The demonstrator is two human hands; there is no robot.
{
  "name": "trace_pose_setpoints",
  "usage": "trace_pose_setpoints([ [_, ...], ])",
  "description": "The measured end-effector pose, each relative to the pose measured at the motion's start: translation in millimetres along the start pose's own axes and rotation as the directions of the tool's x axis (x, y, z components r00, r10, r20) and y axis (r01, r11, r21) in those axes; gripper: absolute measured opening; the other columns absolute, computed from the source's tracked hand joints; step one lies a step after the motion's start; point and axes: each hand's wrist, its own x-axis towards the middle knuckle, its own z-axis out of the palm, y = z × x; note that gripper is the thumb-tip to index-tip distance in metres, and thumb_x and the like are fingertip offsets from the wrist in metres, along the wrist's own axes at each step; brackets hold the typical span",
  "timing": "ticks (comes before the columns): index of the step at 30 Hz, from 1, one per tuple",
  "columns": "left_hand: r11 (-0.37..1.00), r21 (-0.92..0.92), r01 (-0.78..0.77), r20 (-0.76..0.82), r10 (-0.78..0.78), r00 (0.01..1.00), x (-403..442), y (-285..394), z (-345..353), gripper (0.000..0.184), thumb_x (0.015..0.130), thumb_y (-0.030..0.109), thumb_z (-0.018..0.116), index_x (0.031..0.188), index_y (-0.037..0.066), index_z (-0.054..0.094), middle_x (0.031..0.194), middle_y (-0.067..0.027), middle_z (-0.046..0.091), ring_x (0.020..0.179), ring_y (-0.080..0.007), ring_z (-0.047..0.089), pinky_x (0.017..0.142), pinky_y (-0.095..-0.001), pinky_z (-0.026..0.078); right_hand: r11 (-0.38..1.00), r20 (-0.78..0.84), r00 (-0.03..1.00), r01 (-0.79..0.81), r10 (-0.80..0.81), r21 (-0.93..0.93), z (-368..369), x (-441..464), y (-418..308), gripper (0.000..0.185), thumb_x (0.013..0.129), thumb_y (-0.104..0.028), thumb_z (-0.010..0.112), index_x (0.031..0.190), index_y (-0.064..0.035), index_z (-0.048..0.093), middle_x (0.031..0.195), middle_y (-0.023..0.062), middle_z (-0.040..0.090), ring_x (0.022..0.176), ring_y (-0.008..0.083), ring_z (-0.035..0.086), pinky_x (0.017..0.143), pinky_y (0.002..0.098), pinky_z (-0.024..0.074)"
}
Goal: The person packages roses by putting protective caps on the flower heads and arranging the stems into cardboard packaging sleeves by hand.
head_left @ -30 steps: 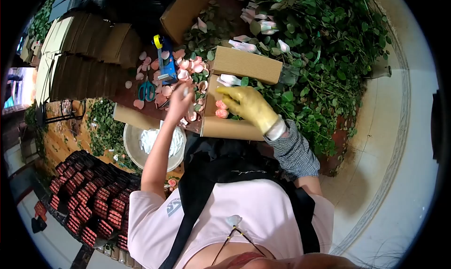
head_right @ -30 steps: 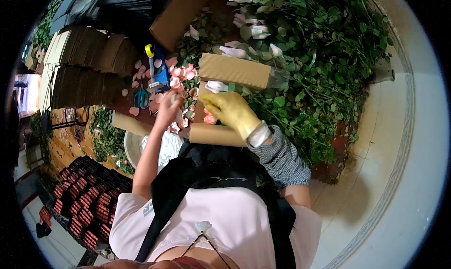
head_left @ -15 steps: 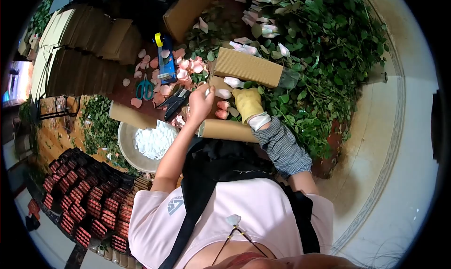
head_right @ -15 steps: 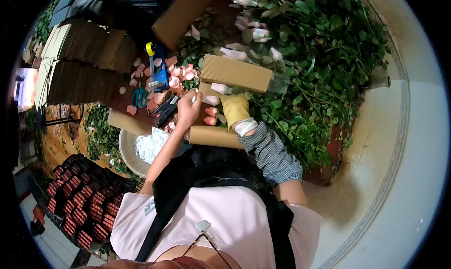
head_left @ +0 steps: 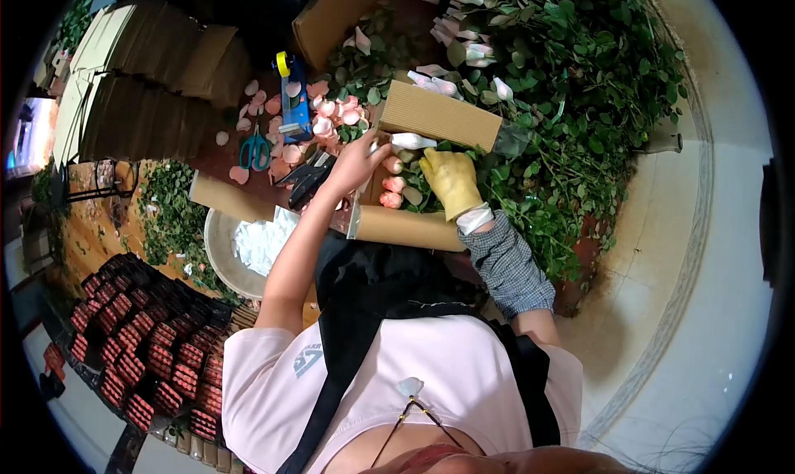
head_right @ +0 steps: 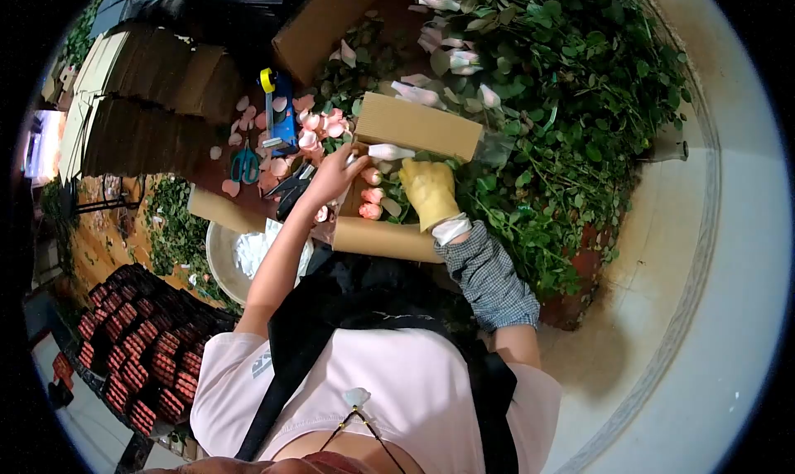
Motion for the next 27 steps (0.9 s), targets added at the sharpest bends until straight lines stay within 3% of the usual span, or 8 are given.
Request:
trace_pose_setpoints([
  [2,0.972,0.235,0.001,0.083,-0.021,0.996,18,0,10,0.032,0.092,0.030,0.064,0.112,0.004,0.064,0.091,-0.0214,0.068,0.084,-0.0405,0.065,0.072,-0.0462,0.051,0.989,-0.120,0.989,0.096,-0.083,0.112,3,-1,6,0.023,0.093,-0.032,0.056,0.089,-0.0109,0.064,0.076,0.0119,0.069,0.073,0.0328,0.068,0.066,0.0437,0.0529],
  [10,0.917,0.339,-0.210,-0.109,0.260,0.960,2,15,12,0.018,0.087,0.025,0.065,0.093,0.008,0.066,0.085,-0.0175,0.067,0.071,-0.0387,0.065,0.062,-0.0463,0.052,0.998,-0.063,0.996,-0.055,0.058,0.040,-7,2,-5,0.017,0.078,-0.021,0.071,0.082,-0.0065,0.064,0.071,0.0129,0.067,0.070,0.0327,0.067,0.064,0.0453,0.0520],
  [13,0.958,0.134,-0.254,-0.348,0.286,0.893,-15,7,13,0.012,0.088,0.015,0.061,0.086,0.004,0.066,0.073,-0.0122,0.066,0.062,-0.0282,0.065,0.058,-0.0401,0.051,0.996,-0.168,0.984,-0.051,0.063,0.074,1,5,-3,0.016,0.076,-0.020,0.072,0.079,-0.0064,0.064,0.071,0.0140,0.067,0.070,0.0338,0.067,0.065,0.0454,0.0520],
  [15,0.872,-0.479,0.099,-0.452,-0.342,0.824,-30,-12,15,0.014,0.087,0.008,0.057,0.081,0.000,0.066,0.064,-0.0037,0.058,0.059,-0.0136,0.058,0.057,-0.0328,0.049,0.995,-0.182,0.980,-0.074,0.085,0.066,6,4,-1,0.016,0.077,-0.020,0.071,0.078,-0.0067,0.062,0.071,0.0140,0.066,0.069,0.0341,0.066,0.066,0.0459,0.0513],
  [17,0.761,-0.648,-0.027,-0.518,-0.415,0.748,-35,-40,-10,0.014,0.085,0.006,0.055,0.080,-0.003,0.065,0.062,0.0017,0.052,0.062,-0.0064,0.051,0.059,-0.0273,0.046,0.997,-0.209,0.977,-0.018,0.034,0.078,7,3,3,0.016,0.078,-0.020,0.070,0.078,-0.0066,0.061,0.070,0.0135,0.065,0.069,0.0340,0.065,0.066,0.0464,0.0503],
  [19,0.983,-0.085,-0.164,-0.597,0.081,0.798,-35,-35,-23,0.018,0.085,0.014,0.061,0.078,-0.003,0.060,0.072,-0.0029,0.058,0.068,-0.0100,0.052,0.067,-0.0282,0.047,0.993,-0.185,0.983,0.009,0.013,0.122,4,2,6,0.019,0.081,-0.023,0.069,0.078,-0.0061,0.061,0.069,0.0136,0.065,0.069,0.0333,0.065,0.067,0.0462,0.0502],
  [22,0.928,-0.323,0.187,0.191,-0.130,0.973,-30,-9,-27,0.028,0.085,0.022,0.067,0.100,-0.001,0.063,0.089,-0.0097,0.066,0.083,-0.0157,0.061,0.076,-0.0326,0.049,0.994,-0.126,0.992,-0.002,0.015,0.105,1,2,-1,0.021,0.084,-0.025,0.068,0.079,-0.0061,0.062,0.070,0.0133,0.066,0.069,0.0326,0.065,0.066,0.0456,0.0511],
  [27,0.991,0.083,0.105,0.021,-0.107,0.994,-1,60,-1,0.032,0.089,0.034,0.068,0.101,0.005,0.067,0.088,-0.0193,0.070,0.082,-0.0338,0.069,0.072,-0.0406,0.053,0.999,-0.082,0.997,-0.003,0.007,0.046,0,0,-2,0.023,0.091,-0.028,0.056,0.085,-0.0089,0.067,0.081,0.0142,0.070,0.078,0.0334,0.069,0.069,0.0458,0.0547],
])
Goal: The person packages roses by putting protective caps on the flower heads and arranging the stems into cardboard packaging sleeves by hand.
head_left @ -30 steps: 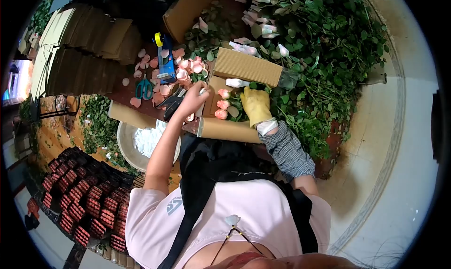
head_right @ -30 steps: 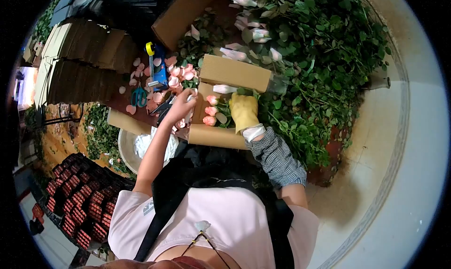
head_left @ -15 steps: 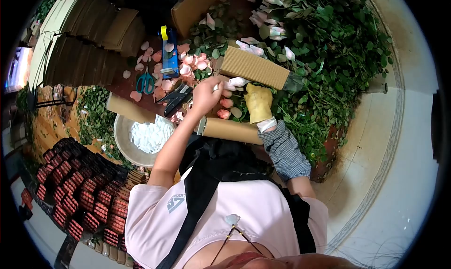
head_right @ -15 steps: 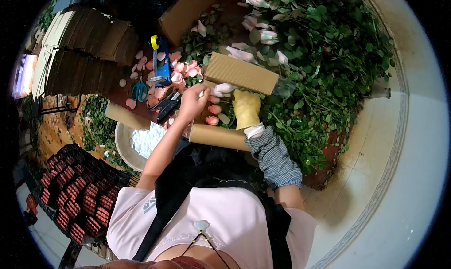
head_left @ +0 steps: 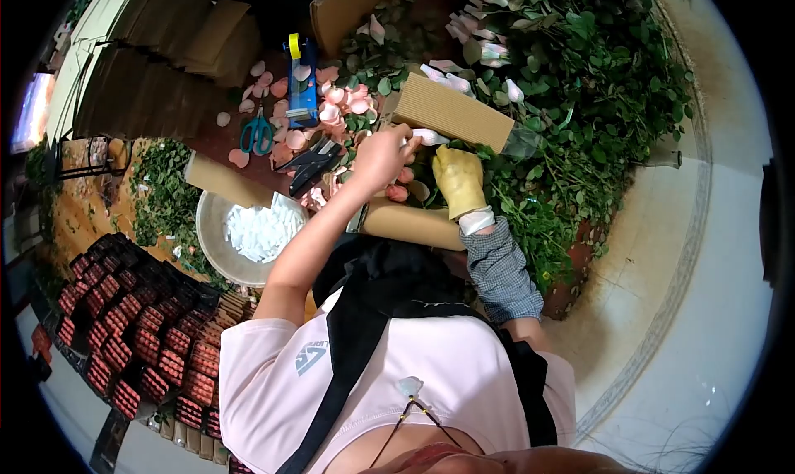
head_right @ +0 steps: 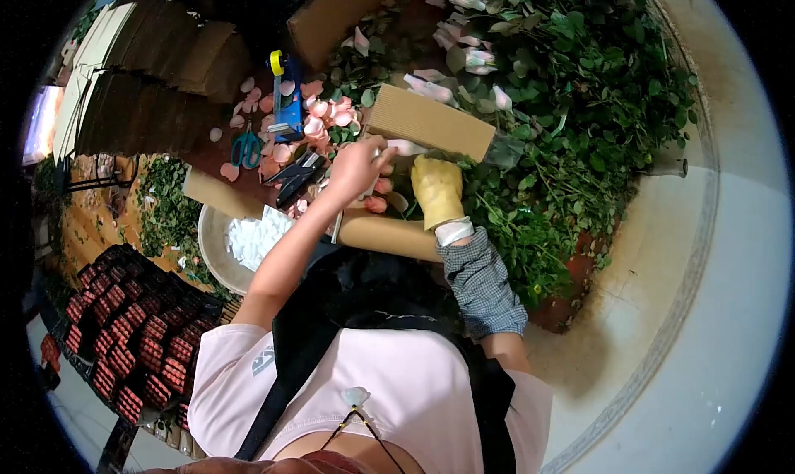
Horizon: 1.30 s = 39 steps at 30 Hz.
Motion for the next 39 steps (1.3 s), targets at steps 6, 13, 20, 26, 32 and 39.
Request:
trace_pose_setpoints([
  [6,0.966,-0.229,-0.119,-0.345,0.034,0.938,-19,-35,1,0.022,0.088,0.023,0.063,0.094,0.004,0.072,0.086,-0.0172,0.071,0.075,-0.0316,0.069,0.070,-0.0390,0.053,0.986,-0.019,0.990,-0.138,0.140,0.094,-2,5,7,0.019,0.090,-0.027,0.058,0.089,-0.0097,0.064,0.080,0.0146,0.069,0.075,0.0357,0.067,0.070,0.0482,0.0523],
  [13,0.773,0.316,0.550,-0.201,-0.513,0.835,-145,-168,-105,0.040,0.080,0.033,0.073,0.108,0.005,0.067,0.097,-0.0196,0.070,0.095,-0.0391,0.066,0.083,-0.0454,0.052,0.917,-0.187,0.974,0.191,-0.131,0.350,-14,-10,24,0.016,0.088,-0.018,0.062,0.102,-0.0122,0.067,0.077,0.0148,0.067,0.073,0.0365,0.064,0.066,0.0481,0.0507],
  [20,0.809,0.244,0.535,-0.310,-0.458,0.833,-150,-186,-103,0.056,0.084,0.041,0.073,0.123,0.004,0.058,0.104,-0.0210,0.069,0.095,-0.0359,0.067,0.081,-0.0439,0.053,0.922,0.143,0.919,0.341,-0.368,0.182,-33,-24,24,0.030,0.081,-0.016,0.070,0.110,-0.0094,0.069,0.087,0.0133,0.068,0.082,0.0338,0.065,0.073,0.0452,0.0522],
  [26,0.991,-0.129,0.019,-0.147,-0.038,0.988,-58,-78,-33,0.027,0.091,0.025,0.064,0.105,0.003,0.069,0.093,-0.0198,0.070,0.085,-0.0364,0.068,0.075,-0.0386,0.053,0.936,0.173,0.940,0.248,-0.295,0.250,-66,-40,13,0.037,0.085,-0.023,0.070,0.120,-0.0108,0.064,0.093,0.0158,0.068,0.085,0.0350,0.065,0.078,0.0460,0.0519],
  [32,0.999,0.042,0.032,-0.079,-0.029,0.996,-19,-56,4,0.025,0.093,0.019,0.056,0.107,0.002,0.069,0.091,-0.0234,0.068,0.087,-0.0410,0.066,0.076,-0.0450,0.052,0.968,-0.016,0.999,-0.040,0.046,0.248,-72,-25,-15,0.037,0.093,-0.029,0.060,0.123,-0.0084,0.062,0.093,0.0177,0.071,0.085,0.0349,0.068,0.076,0.0446,0.0541],
  [39,0.983,0.147,-0.111,-0.205,0.140,0.969,-21,-58,16,0.022,0.089,0.011,0.056,0.106,0.006,0.069,0.098,-0.0279,0.064,0.082,-0.0443,0.064,0.071,-0.0491,0.053,0.985,0.064,0.997,-0.042,0.031,0.170,-18,-11,-13,0.033,0.090,-0.025,0.064,0.117,-0.0058,0.061,0.088,0.0166,0.070,0.082,0.0371,0.067,0.074,0.0458,0.0542],
])
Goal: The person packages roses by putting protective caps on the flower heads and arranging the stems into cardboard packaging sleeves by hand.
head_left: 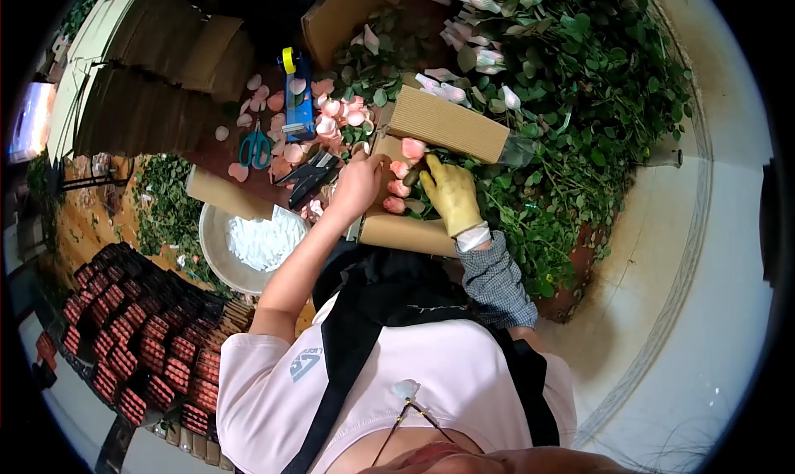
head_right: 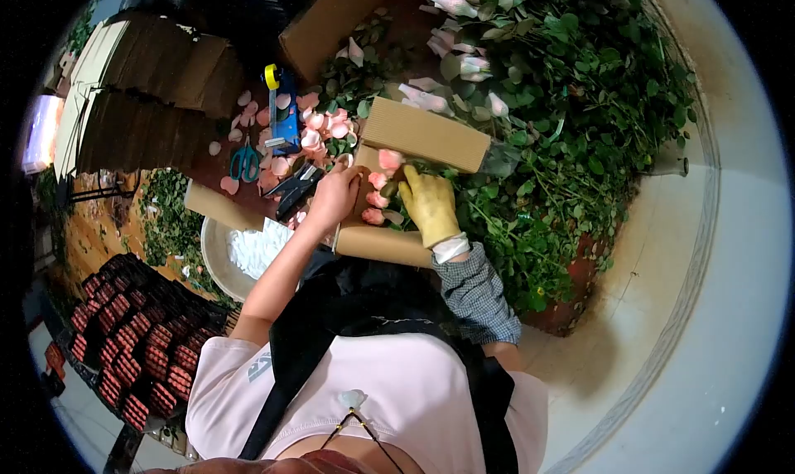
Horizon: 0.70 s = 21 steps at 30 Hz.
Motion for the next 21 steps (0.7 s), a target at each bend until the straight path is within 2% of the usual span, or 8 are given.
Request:
trace_pose_setpoints([
  [3,1.000,0.008,-0.019,0.047,0.019,0.999,-2,-1,-1,0.022,0.090,0.011,0.056,0.107,0.006,0.069,0.097,-0.0279,0.063,0.083,-0.0434,0.064,0.071,-0.0486,0.052,0.951,0.052,0.983,0.154,-0.173,0.267,-1,-3,15,0.036,0.089,-0.020,0.066,0.121,-0.0060,0.063,0.094,0.0170,0.071,0.087,0.0356,0.068,0.077,0.0421,0.0550],
  [5,0.997,-0.062,-0.052,0.026,0.053,0.998,-1,-4,-2,0.022,0.091,0.012,0.056,0.108,0.004,0.068,0.095,-0.0270,0.062,0.086,-0.0433,0.063,0.073,-0.0481,0.052,0.884,0.134,0.989,-0.004,-0.066,0.467,6,-1,28,0.038,0.091,-0.018,0.065,0.127,-0.0047,0.062,0.117,0.0171,0.068,0.101,0.0310,0.068,0.087,0.0374,0.0539],
  [9,0.951,-0.291,0.105,0.057,-0.092,0.994,3,6,-13,0.028,0.087,0.017,0.068,0.110,0.002,0.068,0.107,-0.0202,0.060,0.091,-0.0385,0.063,0.082,-0.0425,0.051,0.902,0.070,0.996,0.022,-0.057,0.432,10,1,28,0.036,0.092,-0.026,0.062,0.123,-0.0075,0.064,0.109,0.0185,0.069,0.099,0.0340,0.066,0.087,0.0415,0.0532],
  [10,0.978,-0.192,-0.079,0.001,0.081,0.997,5,14,-18,0.031,0.083,0.022,0.074,0.107,0.003,0.068,0.106,-0.0168,0.058,0.094,-0.0347,0.060,0.084,-0.0399,0.049,0.915,0.090,0.994,0.026,-0.068,0.404,11,0,26,0.036,0.092,-0.025,0.062,0.123,-0.0076,0.064,0.108,0.0185,0.069,0.098,0.0345,0.066,0.086,0.0420,0.0534],
  [12,0.966,-0.250,-0.072,-0.071,0.056,0.996,11,6,5,0.036,0.078,0.027,0.079,0.106,0.006,0.069,0.101,-0.0152,0.056,0.101,-0.0328,0.052,0.088,-0.0395,0.043,0.941,0.128,0.989,0.032,-0.079,0.336,2,-1,21,0.036,0.091,-0.025,0.062,0.123,-0.0083,0.063,0.105,0.0183,0.070,0.095,0.0351,0.067,0.085,0.0427,0.0535],
  [15,0.926,-0.351,0.140,0.006,-0.147,0.989,16,27,11,0.038,0.076,0.028,0.081,0.106,0.007,0.070,0.099,-0.0144,0.054,0.103,-0.0327,0.047,0.091,-0.0401,0.040,0.965,0.129,0.987,0.063,-0.099,0.256,-19,-12,8,0.034,0.090,-0.023,0.062,0.122,-0.0103,0.063,0.096,0.0178,0.070,0.087,0.0360,0.067,0.080,0.0442,0.0544],
  [18,0.865,-0.460,0.199,0.024,-0.213,0.977,13,26,16,0.039,0.074,0.027,0.081,0.105,0.008,0.071,0.100,-0.0148,0.052,0.104,-0.0337,0.045,0.092,-0.0406,0.039,0.933,-0.143,0.982,-0.063,0.121,0.355,-44,-29,-1,0.031,0.090,-0.023,0.064,0.120,-0.0125,0.065,0.094,0.0155,0.071,0.085,0.0338,0.069,0.078,0.0435,0.0552],
  [21,0.782,-0.597,0.178,0.045,-0.189,0.981,12,15,23,0.038,0.072,0.026,0.081,0.104,0.008,0.071,0.105,-0.0166,0.048,0.106,-0.0347,0.044,0.093,-0.0413,0.038,0.958,-0.176,0.943,-0.270,0.284,0.100,-35,-31,12,0.031,0.091,-0.030,0.063,0.116,-0.0105,0.066,0.091,0.0169,0.071,0.084,0.0326,0.069,0.077,0.0441,0.0549],
])
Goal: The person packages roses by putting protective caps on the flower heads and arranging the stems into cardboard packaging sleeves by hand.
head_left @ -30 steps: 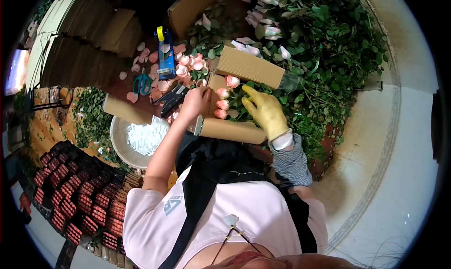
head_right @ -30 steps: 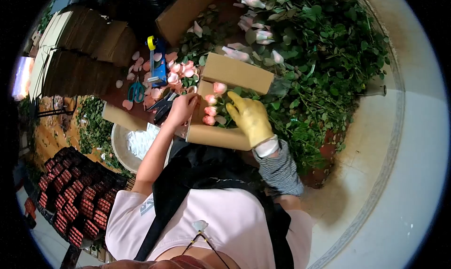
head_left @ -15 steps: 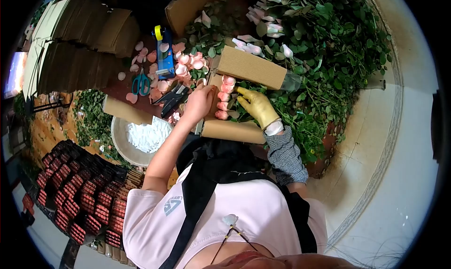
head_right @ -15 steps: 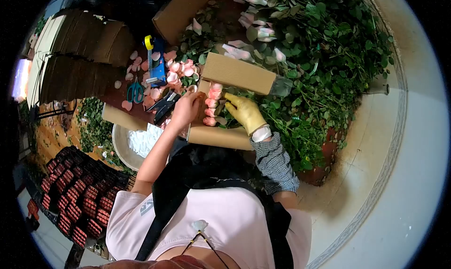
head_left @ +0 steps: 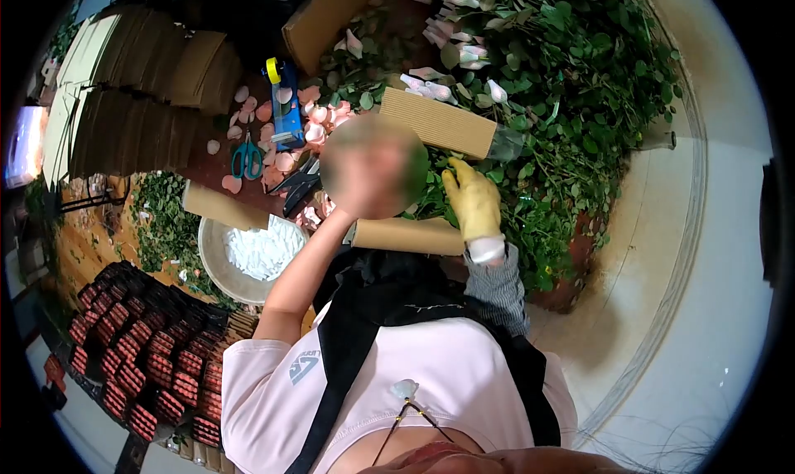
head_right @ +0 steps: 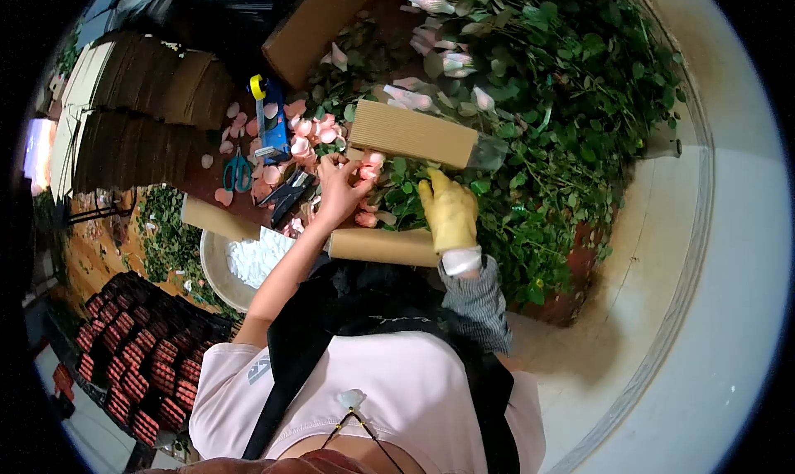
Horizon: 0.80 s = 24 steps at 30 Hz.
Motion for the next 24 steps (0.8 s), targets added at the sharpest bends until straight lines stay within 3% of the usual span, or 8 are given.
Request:
trace_pose_setpoints([
  [2,0.787,0.565,-0.247,0.001,0.299,0.954,3,-12,-2,0.037,0.072,0.026,0.081,0.103,0.008,0.072,0.108,-0.0178,0.047,0.106,-0.0354,0.044,0.093,-0.0422,0.038,0.978,0.120,0.990,-0.048,0.074,-0.201,25,9,6,0.033,0.090,-0.032,0.064,0.114,-0.0100,0.066,0.095,0.0156,0.071,0.085,0.0358,0.068,0.076,0.0443,0.0543],
  [6,0.746,0.606,-0.276,0.019,0.333,0.943,3,-22,-4,0.038,0.073,0.025,0.081,0.106,0.008,0.071,0.122,-0.0234,0.046,0.116,-0.0396,0.042,0.099,-0.0458,0.037,1.000,-0.012,1.000,0.002,-0.002,0.030,30,9,13,0.021,0.087,-0.026,0.066,0.099,-0.0085,0.070,0.092,0.0155,0.071,0.083,0.0366,0.067,0.074,0.0441,0.0533],
  [10,0.844,0.465,-0.266,0.023,0.289,0.957,9,-55,-5,0.041,0.074,0.024,0.083,0.110,0.008,0.069,0.130,-0.0259,0.041,0.126,-0.0415,0.038,0.104,-0.0471,0.035,0.979,-0.120,0.989,0.101,-0.081,0.177,-7,-13,29,0.016,0.085,-0.016,0.068,0.100,-0.0113,0.070,0.090,0.0143,0.070,0.077,0.0330,0.068,0.069,0.0425,0.0539],
  [12,0.878,0.409,-0.250,0.028,0.262,0.965,10,-61,-4,0.041,0.076,0.023,0.082,0.111,0.008,0.067,0.132,-0.0253,0.039,0.127,-0.0416,0.037,0.105,-0.0464,0.035,0.888,-0.111,0.990,0.126,-0.085,0.443,-16,-24,44,0.027,0.085,-0.005,0.066,0.111,-0.0076,0.069,0.093,0.0138,0.072,0.074,0.0250,0.071,0.066,0.0350,0.0546],
  [13,0.869,0.422,-0.258,0.038,0.267,0.963,9,-55,-4,0.040,0.076,0.023,0.081,0.111,0.008,0.067,0.131,-0.0251,0.039,0.127,-0.0412,0.037,0.105,-0.0457,0.035,0.632,0.165,0.974,-0.224,0.152,0.741,-24,-32,50,0.030,0.088,0.001,0.061,0.117,-0.0020,0.066,0.094,0.0107,0.073,0.073,0.0153,0.070,0.064,0.0271,0.0535],
  [17,0.965,0.153,-0.211,0.062,0.204,0.977,8,-55,-2,0.040,0.076,0.021,0.081,0.110,0.007,0.066,0.127,-0.0252,0.041,0.122,-0.0407,0.040,0.103,-0.0432,0.038,0.575,0.181,0.962,-0.269,0.206,0.773,-33,-42,67,0.029,0.091,-0.003,0.061,0.120,-0.0005,0.064,0.091,0.0078,0.072,0.072,0.0108,0.067,0.063,0.0238,0.0521],
  [20,0.904,0.346,-0.252,0.069,0.243,0.968,9,-53,-3,0.041,0.076,0.021,0.080,0.111,0.007,0.065,0.128,-0.0260,0.040,0.122,-0.0416,0.040,0.103,-0.0444,0.037,0.789,0.205,0.975,-0.190,0.083,0.585,-35,-38,39,0.025,0.091,-0.016,0.064,0.114,-0.0059,0.068,0.095,0.0107,0.072,0.076,0.0177,0.070,0.069,0.0292,0.0547],
  [24,0.810,0.513,-0.285,0.111,0.267,0.957,7,-30,-10,0.042,0.075,0.015,0.075,0.115,0.011,0.065,0.136,-0.0296,0.038,0.128,-0.0460,0.037,0.106,-0.0478,0.035,0.874,0.177,0.980,-0.165,0.092,0.456,-14,-28,21,0.024,0.089,-0.023,0.067,0.110,-0.0116,0.070,0.105,0.0116,0.072,0.091,0.0285,0.070,0.078,0.0359,0.0554],
])
